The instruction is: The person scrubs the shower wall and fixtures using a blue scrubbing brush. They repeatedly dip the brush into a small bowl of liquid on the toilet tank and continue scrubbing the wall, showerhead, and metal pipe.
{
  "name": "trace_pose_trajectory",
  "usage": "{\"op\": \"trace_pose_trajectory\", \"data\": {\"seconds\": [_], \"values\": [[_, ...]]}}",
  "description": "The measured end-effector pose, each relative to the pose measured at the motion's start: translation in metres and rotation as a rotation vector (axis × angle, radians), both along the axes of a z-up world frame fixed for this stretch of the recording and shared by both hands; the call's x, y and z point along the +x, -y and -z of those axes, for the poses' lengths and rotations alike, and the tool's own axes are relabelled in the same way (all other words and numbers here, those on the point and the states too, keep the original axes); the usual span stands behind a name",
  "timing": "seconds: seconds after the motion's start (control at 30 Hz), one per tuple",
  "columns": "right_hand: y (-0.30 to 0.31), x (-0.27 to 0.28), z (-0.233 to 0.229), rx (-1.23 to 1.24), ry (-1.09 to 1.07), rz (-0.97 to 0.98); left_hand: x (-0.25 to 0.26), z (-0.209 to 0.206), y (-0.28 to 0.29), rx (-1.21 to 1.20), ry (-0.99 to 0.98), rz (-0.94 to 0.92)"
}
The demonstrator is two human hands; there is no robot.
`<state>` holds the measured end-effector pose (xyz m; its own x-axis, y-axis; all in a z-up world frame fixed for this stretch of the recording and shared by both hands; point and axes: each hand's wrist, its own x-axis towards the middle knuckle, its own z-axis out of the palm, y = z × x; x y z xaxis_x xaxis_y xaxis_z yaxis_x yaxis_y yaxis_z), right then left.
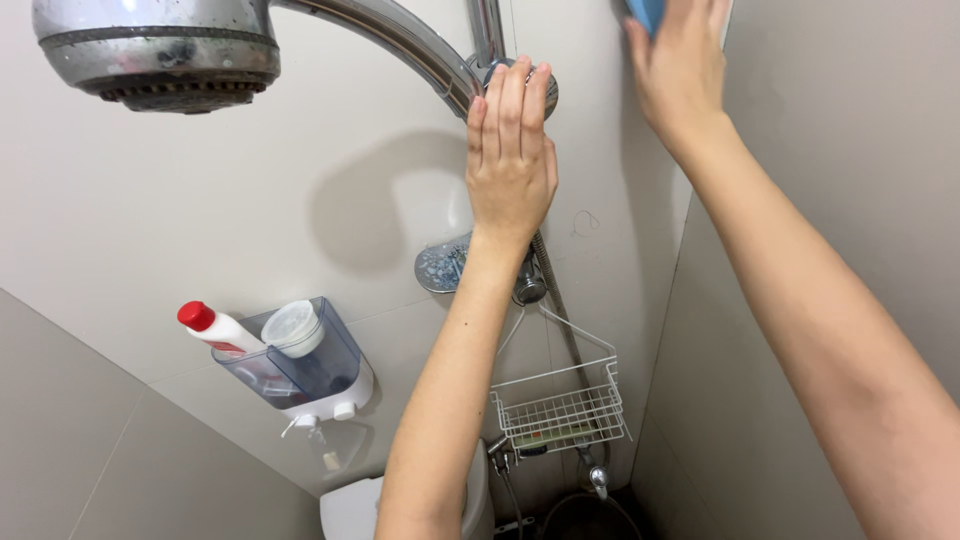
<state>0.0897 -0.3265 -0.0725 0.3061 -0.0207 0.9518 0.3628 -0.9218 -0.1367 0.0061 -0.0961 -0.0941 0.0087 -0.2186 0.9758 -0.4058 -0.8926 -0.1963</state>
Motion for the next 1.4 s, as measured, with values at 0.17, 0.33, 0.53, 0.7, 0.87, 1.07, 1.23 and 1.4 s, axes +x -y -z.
{"op": "trace_pose_trajectory", "data": {"seconds": [0.17, 0.33, 0.53, 0.7, 0.87, 1.07, 1.23, 1.4], "values": [[-0.053, -0.004, 0.001, -0.054, 0.080, -0.056, 0.003, 0.001, 0.000, 0.013, -0.005, -0.023], [-0.065, -0.036, 0.068, -0.167, -0.049, -0.068, 0.003, 0.002, -0.001, 0.013, -0.011, -0.016], [-0.012, -0.034, 0.086, -0.083, -0.109, -0.005, 0.002, 0.001, 0.000, 0.013, 0.000, -0.018], [0.012, 0.000, 0.029, 0.083, -0.074, -0.019, 0.003, 0.002, 0.003, -0.001, -0.011, -0.030], [-0.039, 0.026, -0.020, -0.024, 0.096, 0.052, 0.004, 0.002, 0.002, 0.007, -0.017, -0.028], [-0.079, -0.025, 0.068, -0.185, -0.014, -0.029, 0.002, 0.000, 0.005, 0.001, -0.019, -0.042], [-0.023, -0.027, 0.081, -0.056, -0.124, 0.050, 0.000, -0.003, 0.010, -0.014, -0.034, -0.063], [0.009, 0.006, 0.002, 0.064, 0.049, 0.016, -0.002, -0.006, 0.017, -0.065, -0.078, -0.038]]}}
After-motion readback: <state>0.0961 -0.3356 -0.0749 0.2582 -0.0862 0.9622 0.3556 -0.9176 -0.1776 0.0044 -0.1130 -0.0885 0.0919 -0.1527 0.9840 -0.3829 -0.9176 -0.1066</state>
